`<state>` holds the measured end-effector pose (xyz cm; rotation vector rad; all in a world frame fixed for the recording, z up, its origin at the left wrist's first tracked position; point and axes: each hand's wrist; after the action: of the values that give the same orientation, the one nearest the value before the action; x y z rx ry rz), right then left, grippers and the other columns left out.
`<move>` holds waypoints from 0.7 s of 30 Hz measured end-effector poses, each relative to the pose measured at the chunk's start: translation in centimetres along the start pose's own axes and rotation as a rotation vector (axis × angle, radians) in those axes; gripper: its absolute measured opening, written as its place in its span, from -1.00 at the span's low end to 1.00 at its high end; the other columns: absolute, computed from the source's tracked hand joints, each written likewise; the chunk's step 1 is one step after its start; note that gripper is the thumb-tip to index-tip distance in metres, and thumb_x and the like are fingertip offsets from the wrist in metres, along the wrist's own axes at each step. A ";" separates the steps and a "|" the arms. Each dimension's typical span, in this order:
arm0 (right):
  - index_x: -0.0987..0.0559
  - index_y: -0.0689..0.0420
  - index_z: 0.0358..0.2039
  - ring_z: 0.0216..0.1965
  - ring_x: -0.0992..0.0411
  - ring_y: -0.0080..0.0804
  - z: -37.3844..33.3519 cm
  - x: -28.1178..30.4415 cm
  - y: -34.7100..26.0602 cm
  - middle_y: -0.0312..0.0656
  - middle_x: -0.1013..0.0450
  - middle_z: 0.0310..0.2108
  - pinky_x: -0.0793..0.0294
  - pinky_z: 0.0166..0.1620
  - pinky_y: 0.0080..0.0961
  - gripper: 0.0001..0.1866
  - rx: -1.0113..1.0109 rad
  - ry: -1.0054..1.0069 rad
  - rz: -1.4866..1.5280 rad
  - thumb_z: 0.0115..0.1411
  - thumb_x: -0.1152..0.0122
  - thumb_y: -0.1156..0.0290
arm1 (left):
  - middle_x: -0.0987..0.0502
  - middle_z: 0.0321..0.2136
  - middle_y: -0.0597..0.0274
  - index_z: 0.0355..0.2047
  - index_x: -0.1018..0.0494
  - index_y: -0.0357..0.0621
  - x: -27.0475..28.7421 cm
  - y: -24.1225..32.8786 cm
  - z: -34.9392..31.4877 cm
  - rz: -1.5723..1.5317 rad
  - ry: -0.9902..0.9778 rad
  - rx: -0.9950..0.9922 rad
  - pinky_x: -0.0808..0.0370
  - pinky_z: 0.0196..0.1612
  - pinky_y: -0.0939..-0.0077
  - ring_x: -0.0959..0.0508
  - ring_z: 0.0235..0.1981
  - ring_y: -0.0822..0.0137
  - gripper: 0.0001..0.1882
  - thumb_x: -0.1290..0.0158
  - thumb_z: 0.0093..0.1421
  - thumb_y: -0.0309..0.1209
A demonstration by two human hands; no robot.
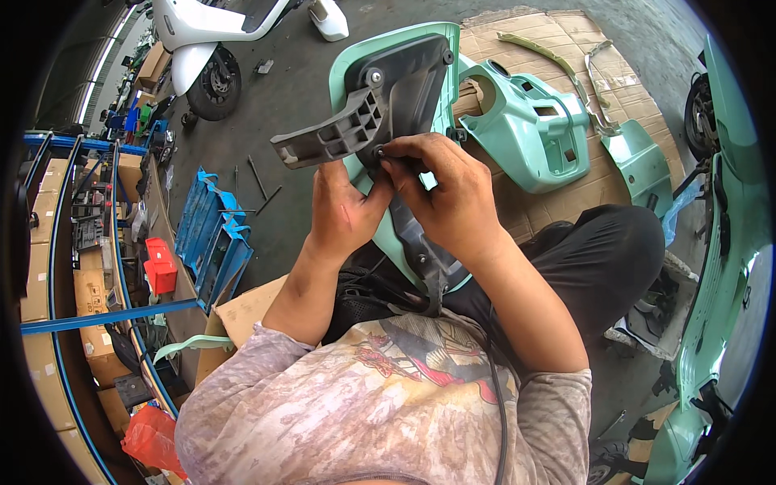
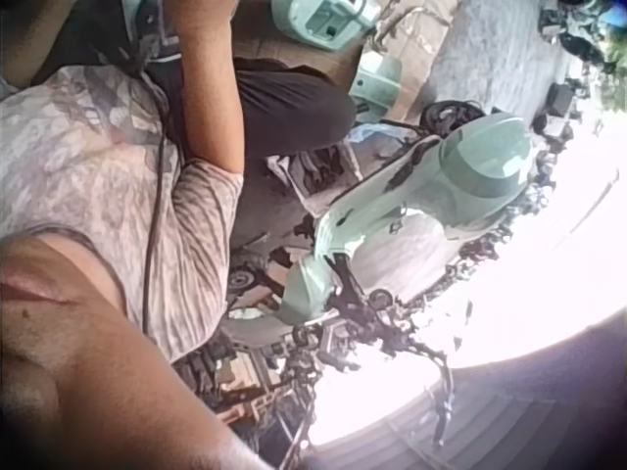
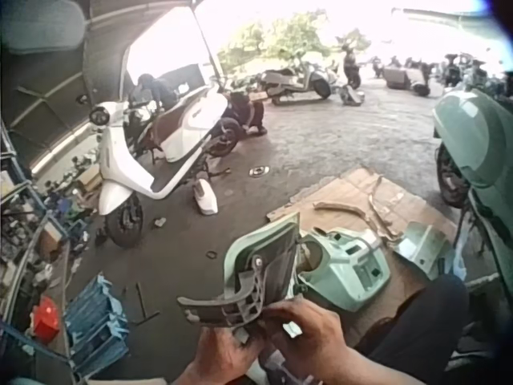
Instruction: The person attaches plastic panels to a scooter body by hand and using a screwdriver. The person places a black plastic trim onto a green scooter floorboard panel, secures it with screws, and then inserts small black components into a larger green front fairing panel.
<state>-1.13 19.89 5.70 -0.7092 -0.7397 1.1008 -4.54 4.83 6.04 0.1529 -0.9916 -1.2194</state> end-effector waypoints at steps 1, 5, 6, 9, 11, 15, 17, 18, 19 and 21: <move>-0.56 0.18 -0.27 -0.42 -0.53 -0.36 0.0 -0.1 0.0 -0.17 -0.52 -0.39 -0.49 -0.39 -0.52 -0.80 -0.001 0.000 0.000 0.05 -0.28 0.58 | -0.52 -0.22 -0.05 -0.01 -0.26 -0.27 0.0 0.0 0.0 -0.014 -0.003 -0.011 -0.45 -0.22 0.14 -0.54 -0.24 -0.10 -0.53 -0.12 0.06 -0.55; -0.56 0.20 -0.28 -0.45 -0.52 -0.37 0.1 -0.1 -0.2 -0.16 -0.51 -0.40 -0.50 -0.41 -0.54 -0.82 0.002 0.031 -0.005 0.06 -0.29 0.55 | -0.52 -0.22 -0.06 -0.02 -0.27 -0.27 -0.1 -0.2 0.0 -0.050 -0.040 -0.008 -0.45 -0.22 0.14 -0.54 -0.24 -0.10 -0.54 -0.12 0.06 -0.55; -0.56 0.21 -0.28 -0.46 -0.52 -0.36 0.1 -0.1 -0.3 -0.16 -0.51 -0.40 -0.50 -0.41 -0.54 -0.82 -0.004 0.033 -0.028 0.07 -0.29 0.54 | -0.52 -0.22 -0.06 -0.02 -0.27 -0.27 -0.1 -0.2 0.1 -0.045 -0.037 -0.008 -0.45 -0.22 0.14 -0.54 -0.24 -0.11 -0.54 -0.12 0.06 -0.55; -0.55 0.22 -0.29 -0.47 -0.53 -0.36 0.0 -0.4 -0.6 -0.14 -0.51 -0.41 -0.51 -0.42 -0.52 -0.83 -0.006 0.061 -0.045 0.08 -0.29 0.53 | -0.52 -0.23 -0.06 -0.03 -0.27 -0.28 -0.1 0.2 0.2 -0.023 -0.020 -0.004 -0.45 -0.22 0.13 -0.54 -0.24 -0.11 -0.55 -0.12 0.07 -0.54; -0.55 0.23 -0.30 -0.46 -0.53 -0.36 0.1 -0.5 -0.9 -0.13 -0.51 -0.40 -0.52 -0.42 -0.51 -0.84 -0.015 0.064 -0.062 0.08 -0.29 0.53 | -0.51 -0.23 -0.07 -0.03 -0.27 -0.28 -0.2 0.3 0.2 -0.007 -0.007 0.001 -0.45 -0.22 0.12 -0.54 -0.25 -0.12 -0.56 -0.12 0.07 -0.54; -0.55 0.23 -0.29 -0.45 -0.54 -0.34 0.2 -0.3 -1.3 -0.12 -0.51 -0.39 -0.52 -0.40 -0.50 -0.84 -0.083 0.054 -0.084 0.09 -0.28 0.51 | -0.52 -0.24 -0.07 -0.04 -0.29 -0.30 -0.4 0.3 0.3 0.014 -0.002 0.022 -0.46 -0.22 0.16 -0.55 -0.26 -0.09 -0.57 -0.12 0.07 -0.55; -0.55 0.23 -0.29 -0.44 -0.54 -0.32 0.2 -0.4 -1.2 -0.12 -0.51 -0.39 -0.53 -0.39 -0.49 -0.83 -0.051 0.078 -0.069 0.09 -0.28 0.52 | -0.53 -0.24 -0.08 -0.05 -0.31 -0.31 -0.5 0.3 0.3 0.007 0.006 0.041 -0.46 -0.21 0.20 -0.56 -0.26 -0.05 -0.57 -0.13 0.05 -0.56; -0.55 0.23 -0.28 -0.43 -0.54 -0.30 0.2 -0.4 -1.1 -0.11 -0.50 -0.38 -0.53 -0.38 -0.48 -0.83 -0.018 0.099 -0.054 0.08 -0.28 0.53 | -0.52 -0.24 -0.08 -0.05 -0.31 -0.32 -0.6 0.1 0.2 -0.036 0.016 0.036 -0.46 -0.21 0.20 -0.56 -0.26 -0.05 -0.57 -0.13 0.05 -0.57; -0.55 0.23 -0.28 -0.43 -0.54 -0.30 0.2 -0.2 -0.9 -0.11 -0.50 -0.38 -0.53 -0.38 -0.48 -0.83 -0.016 0.101 -0.056 0.08 -0.28 0.53 | -0.52 -0.24 -0.08 -0.05 -0.31 -0.32 -0.6 0.1 0.2 -0.079 0.026 0.032 -0.46 -0.21 0.21 -0.56 -0.26 -0.05 -0.56 -0.13 0.05 -0.58; -0.54 0.24 -0.26 -0.41 -0.54 -0.25 0.3 0.1 -0.5 -0.11 -0.50 -0.38 -0.53 -0.37 -0.46 -0.80 0.101 0.051 -0.084 0.06 -0.27 0.55 | -0.52 -0.24 -0.08 -0.04 -0.31 -0.32 -0.4 0.2 0.1 -0.042 0.018 0.008 -0.47 -0.21 0.22 -0.56 -0.26 -0.05 -0.56 -0.13 0.04 -0.59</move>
<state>-1.07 19.87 6.26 -0.6130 -0.6606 1.0325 -4.52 5.30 5.99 0.1919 -0.9820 -1.2507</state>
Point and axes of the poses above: each hand's wrist, its own z-axis towards the middle knuckle, its own x-axis out of the back of the hand, y = z × x
